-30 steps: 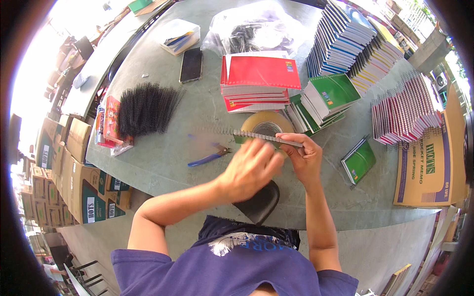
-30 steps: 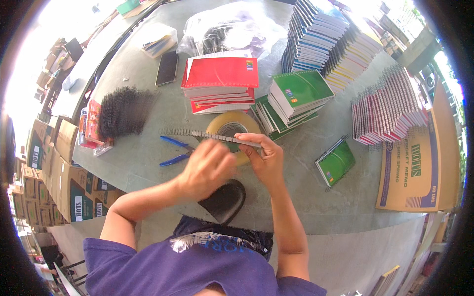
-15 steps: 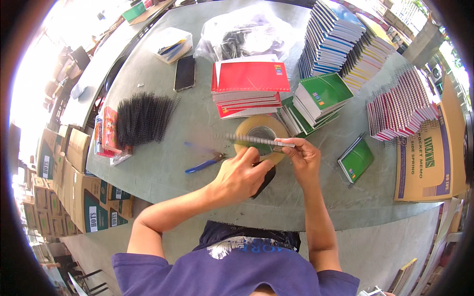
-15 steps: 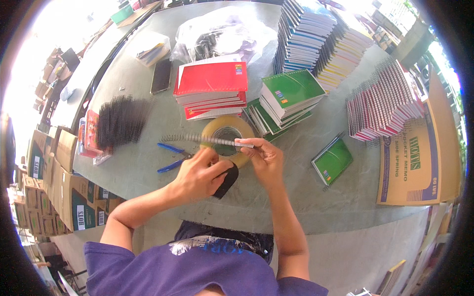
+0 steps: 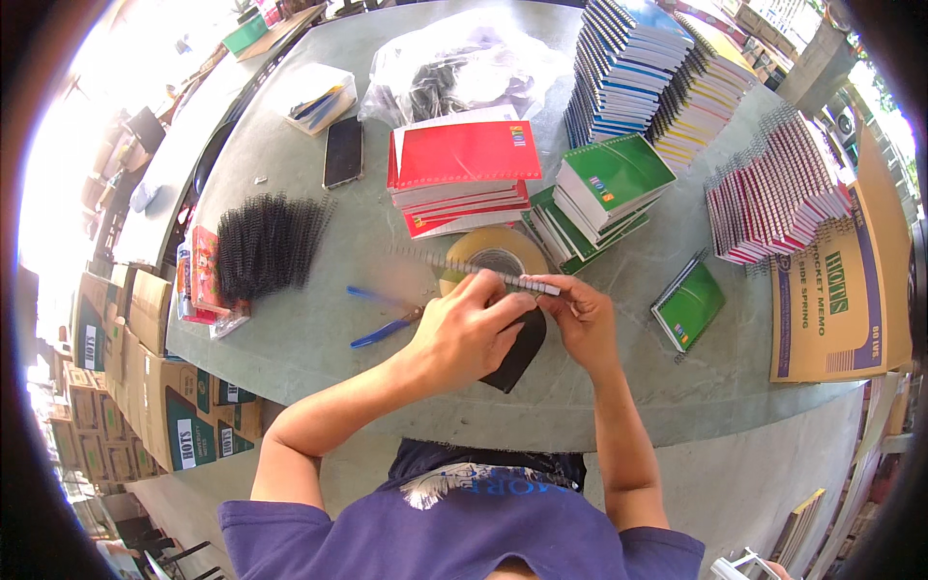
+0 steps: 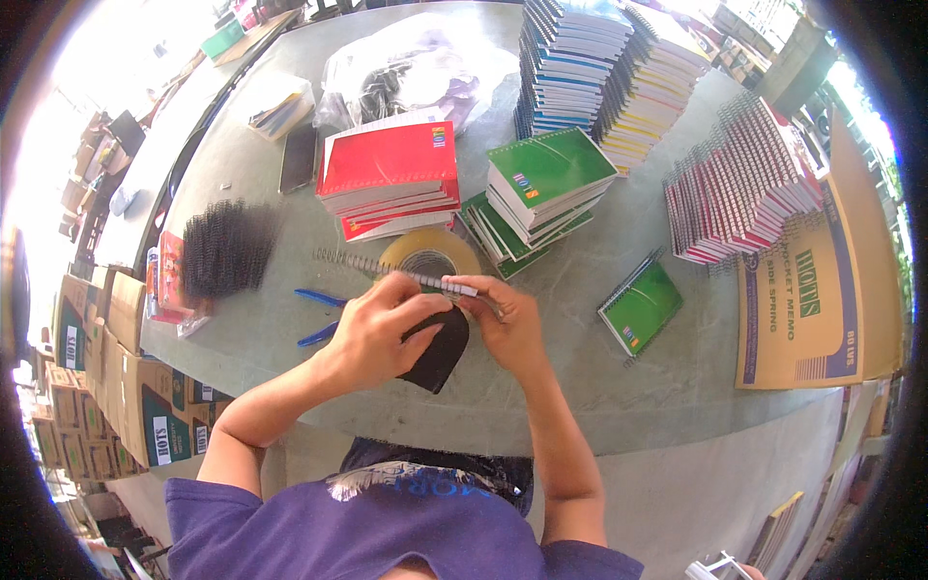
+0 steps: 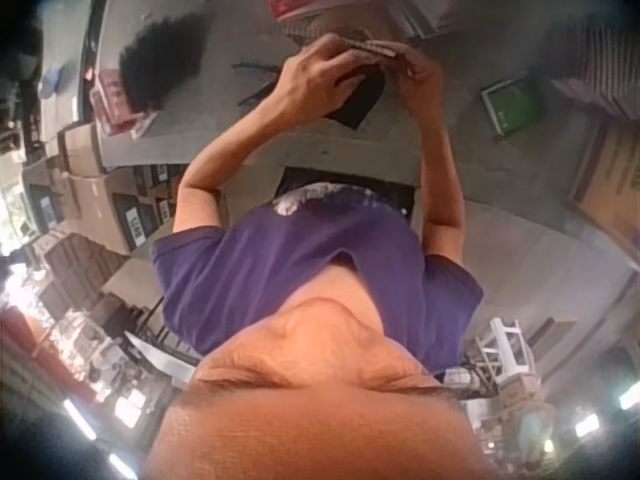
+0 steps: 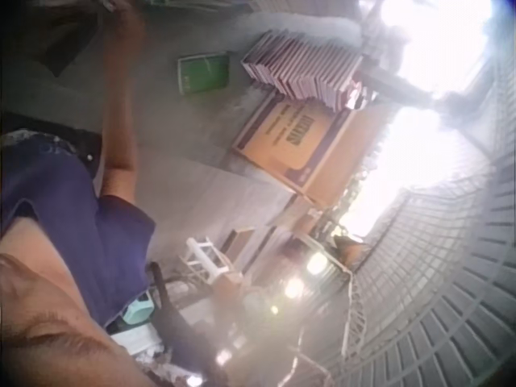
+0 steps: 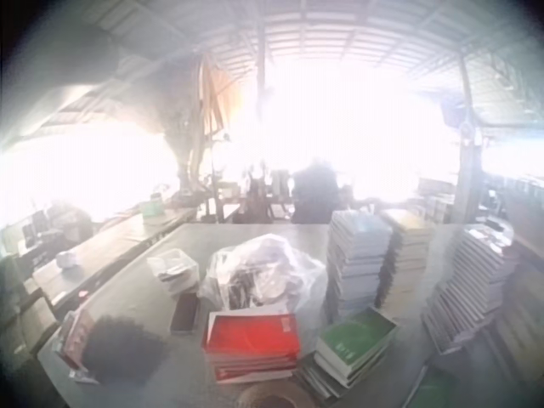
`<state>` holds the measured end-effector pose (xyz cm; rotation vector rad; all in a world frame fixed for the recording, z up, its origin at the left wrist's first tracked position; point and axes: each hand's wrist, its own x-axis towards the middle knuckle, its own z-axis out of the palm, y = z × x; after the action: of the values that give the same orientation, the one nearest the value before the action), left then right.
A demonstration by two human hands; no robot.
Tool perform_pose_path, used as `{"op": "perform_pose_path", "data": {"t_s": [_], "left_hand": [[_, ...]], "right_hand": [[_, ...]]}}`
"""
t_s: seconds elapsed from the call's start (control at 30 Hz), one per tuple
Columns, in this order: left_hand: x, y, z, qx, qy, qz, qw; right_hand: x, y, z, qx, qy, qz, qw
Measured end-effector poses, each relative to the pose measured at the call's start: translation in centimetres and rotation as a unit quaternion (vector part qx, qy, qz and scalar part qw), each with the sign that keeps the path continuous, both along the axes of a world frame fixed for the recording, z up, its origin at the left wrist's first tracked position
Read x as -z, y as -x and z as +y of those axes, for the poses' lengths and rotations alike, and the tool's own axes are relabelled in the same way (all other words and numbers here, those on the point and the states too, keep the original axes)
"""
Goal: The person assembles spiral-bound notebooks by inserting metal coils into pre-punched holes and securing the ends with pliers. They handle multiple green notebooks, repeatedly pick up and place down tools, and stack completed units on the table.
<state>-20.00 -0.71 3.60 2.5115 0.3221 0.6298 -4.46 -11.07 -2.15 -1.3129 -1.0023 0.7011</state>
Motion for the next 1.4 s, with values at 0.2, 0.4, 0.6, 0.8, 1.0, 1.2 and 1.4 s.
{"op": "perform_pose_path", "data": {"t_s": [0.2, 0.4, 0.6, 0.8, 1.0, 1.2, 1.4], "left_hand": [[1.4, -0.2, -0.7, -0.020, -0.009, 0.003, 1.000], [2.8, 0.7, -2.1, 0.040, 0.008, 0.028, 0.999], [-1.7, -2.0, 1.1, 0.022, -0.125, -0.096, 0.987], [-1.1, -2.6, 2.8, 0.080, -0.070, 0.032, 0.994], [-0.8, -3.2, 2.9, 0.120, -0.089, 0.062, 0.987], [-0.4, -3.9, 2.4, 0.133, -0.062, 0.028, 0.989], [0.8, -4.2, 2.0, 0.127, -0.046, -0.036, 0.990]], "right_hand": [[-0.1, -0.1, -0.1, 0.003, 0.011, -0.033, 0.999], [-0.3, -0.4, 0.0, -0.004, -0.025, -0.051, 0.998], [0.7, -0.1, 0.3, 0.035, -0.033, 0.015, 0.999], [1.1, -0.3, -0.4, 0.077, 0.041, -0.007, 0.996], [1.0, -0.3, -0.5, 0.090, 0.029, -0.008, 0.995], [1.7, -0.7, -0.6, 0.117, 0.034, -0.079, 0.989], [0.3, 0.1, -0.5, 0.116, 0.032, -0.097, 0.988]]}}
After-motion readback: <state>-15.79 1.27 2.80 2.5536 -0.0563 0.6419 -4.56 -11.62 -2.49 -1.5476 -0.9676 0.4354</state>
